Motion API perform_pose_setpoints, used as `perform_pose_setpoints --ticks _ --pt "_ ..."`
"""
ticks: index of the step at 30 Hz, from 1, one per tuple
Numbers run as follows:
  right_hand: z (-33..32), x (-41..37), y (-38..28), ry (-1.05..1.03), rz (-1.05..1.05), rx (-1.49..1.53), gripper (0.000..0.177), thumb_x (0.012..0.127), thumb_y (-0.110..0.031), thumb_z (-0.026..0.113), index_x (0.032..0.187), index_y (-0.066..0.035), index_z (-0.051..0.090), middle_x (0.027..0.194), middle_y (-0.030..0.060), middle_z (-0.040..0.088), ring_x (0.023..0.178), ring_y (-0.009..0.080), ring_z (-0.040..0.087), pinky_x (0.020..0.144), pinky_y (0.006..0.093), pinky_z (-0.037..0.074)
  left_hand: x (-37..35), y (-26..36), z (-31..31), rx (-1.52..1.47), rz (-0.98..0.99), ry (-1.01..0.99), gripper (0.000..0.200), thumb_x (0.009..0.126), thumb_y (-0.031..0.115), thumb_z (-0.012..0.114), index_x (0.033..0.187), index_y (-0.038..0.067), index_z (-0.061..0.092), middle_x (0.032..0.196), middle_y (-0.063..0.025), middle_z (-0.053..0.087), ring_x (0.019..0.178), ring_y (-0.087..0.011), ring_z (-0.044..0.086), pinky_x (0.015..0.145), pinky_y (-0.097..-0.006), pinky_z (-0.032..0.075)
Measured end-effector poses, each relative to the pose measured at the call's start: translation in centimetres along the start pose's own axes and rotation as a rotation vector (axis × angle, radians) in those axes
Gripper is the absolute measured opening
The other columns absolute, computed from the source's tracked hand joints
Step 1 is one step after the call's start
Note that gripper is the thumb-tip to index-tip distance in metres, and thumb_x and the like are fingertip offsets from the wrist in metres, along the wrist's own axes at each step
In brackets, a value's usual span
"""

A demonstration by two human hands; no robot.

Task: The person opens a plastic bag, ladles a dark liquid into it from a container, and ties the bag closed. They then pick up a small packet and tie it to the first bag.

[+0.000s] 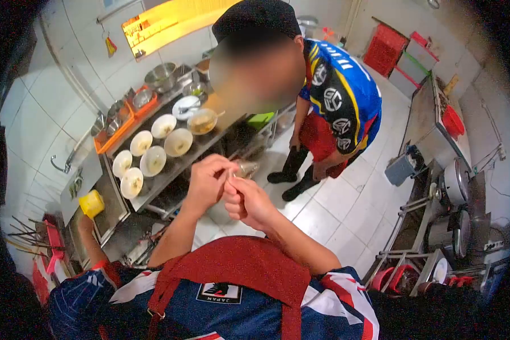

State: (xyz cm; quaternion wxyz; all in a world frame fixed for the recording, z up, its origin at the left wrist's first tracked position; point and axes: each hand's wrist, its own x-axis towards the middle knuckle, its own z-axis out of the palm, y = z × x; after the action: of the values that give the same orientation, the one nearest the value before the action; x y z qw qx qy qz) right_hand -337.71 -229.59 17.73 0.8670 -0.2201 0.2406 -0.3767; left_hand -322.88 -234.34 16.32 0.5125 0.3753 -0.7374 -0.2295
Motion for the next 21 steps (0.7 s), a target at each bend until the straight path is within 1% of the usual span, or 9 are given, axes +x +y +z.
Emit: perform_pose_setpoints --ticks 3,7,10,13,17,18,19,20,21 --pt "-0.7 -1.3 -2.5 0.091 -0.04 -0.264 0.031 0.099 -0.025 0.042 0.07 -0.015 0.039 0.059 -0.0072 0.03 0.046 0.0052 0.024 0.042 0.0244 0.017 -0.3 -1.3 2.1 0.006 0.143 -0.038 0.015 0.073 -0.006 0.066 0.086 0.002 0.067 0.08 -0.0139 0.064 0.073 -0.0305 0.063 0.063 -0.0356 0.051" --pt "-2.3 -3.0 -3.8 0.147 -0.077 -0.481 0.032 0.097 -0.021 0.042 0.065 -0.013 0.038 0.057 -0.0065 0.032 0.046 0.0051 0.025 0.04 0.0255 0.018 -0.5 -0.3 4.3 -0.02 0.148 -0.129 0.023 0.071 -0.006 0.066 0.093 0.003 0.066 0.082 -0.0135 0.06 0.075 -0.0314 0.062 0.062 -0.0362 0.051" --pt "-2.4 -3.7 -4.3 0.193 -0.164 -0.581 0.032 0.097 -0.021 0.041 0.066 -0.013 0.039 0.057 -0.0066 0.031 0.046 0.0049 0.025 0.041 0.0253 0.019 -0.1 0.4 5.5 -0.014 0.197 -0.09 0.023 0.071 -0.006 0.067 0.092 0.003 0.066 0.083 -0.0132 0.06 0.075 -0.0311 0.062 0.062 -0.0359 0.05" --pt "-2.3 -3.8 -3.9 0.187 -0.289 -0.539 0.033 0.097 -0.022 0.041 0.065 -0.013 0.038 0.056 -0.0071 0.03 0.044 0.0055 0.024 0.04 0.0239 0.018 0.8 0.9 6.2 -0.002 0.164 -0.055 0.018 0.074 -0.004 0.068 0.091 0.003 0.066 0.082 -0.0131 0.06 0.074 -0.0306 0.061 0.062 -0.0353 0.05" --pt "-1.2 -4.1 -4.5 0.149 -0.228 -0.338 0.035 0.098 -0.025 0.044 0.066 -0.015 0.038 0.056 -0.0078 0.029 0.044 0.0053 0.024 0.04 0.023 0.018 4.3 3.1 4.9 -0.004 0.175 -0.056 0.011 0.076 -0.003 0.069 0.085 0.003 0.068 0.08 -0.0123 0.061 0.069 -0.0291 0.061 0.061 -0.0335 0.05" --pt "-1.1 -3.9 -4.6 0.017 -0.188 -0.13 0.036 0.099 -0.028 0.044 0.066 -0.015 0.038 0.057 -0.0076 0.028 0.045 0.0054 0.024 0.04 0.0225 0.018 5.1 3.6 4.2 -0.002 0.136 -0.079 0.013 0.076 -0.005 0.067 0.085 0.003 0.07 0.08 -0.01 0.064 0.066 -0.0203 0.063 0.058 -0.0281 0.05" --pt "-0.9 -3.6 -4.5 -0.114 -0.134 0.077 0.037 0.099 -0.032 0.045 0.066 -0.016 0.038 0.058 -0.0075 0.027 0.045 0.0055 0.023 0.04 0.0219 0.017 6.1 4.7 3.3 0.006 0.155 -0.098 0.014 0.075 -0.005 0.066 0.084 0.004 0.07 0.081 -0.01 0.065 0.067 -0.0205 0.064 0.058 -0.0284 0.05" --pt "-1.1 -3.1 -4.1 -0.127 -0.087 0.068 0.037 0.099 -0.032 0.045 0.066 -0.016 0.038 0.058 -0.0075 0.027 0.045 0.0055 0.023 0.04 0.0219 0.017 6.9 6.0 2.2 0.02 0.167 -0.108 0.014 0.075 -0.005 0.064 0.084 0.004 0.071 0.082 -0.01 0.066 0.069 -0.0207 0.064 0.059 -0.0288 0.051" --pt "-1.7 -2.0 -3.4 -0.455 -0.039 0.305 0.037 0.1 -0.034 0.043 0.07 -0.015 0.038 0.059 -0.006 0.024 0.047 0.0066 0.023 0.042 0.0224 0.019 7.3 7.3 1.2 0.049 0.133 -0.061 0.014 0.075 -0.005 0.064 0.084 0.004 0.071 0.082 -0.01 0.066 0.069 -0.0207 0.064 0.059 -0.0288 0.051"
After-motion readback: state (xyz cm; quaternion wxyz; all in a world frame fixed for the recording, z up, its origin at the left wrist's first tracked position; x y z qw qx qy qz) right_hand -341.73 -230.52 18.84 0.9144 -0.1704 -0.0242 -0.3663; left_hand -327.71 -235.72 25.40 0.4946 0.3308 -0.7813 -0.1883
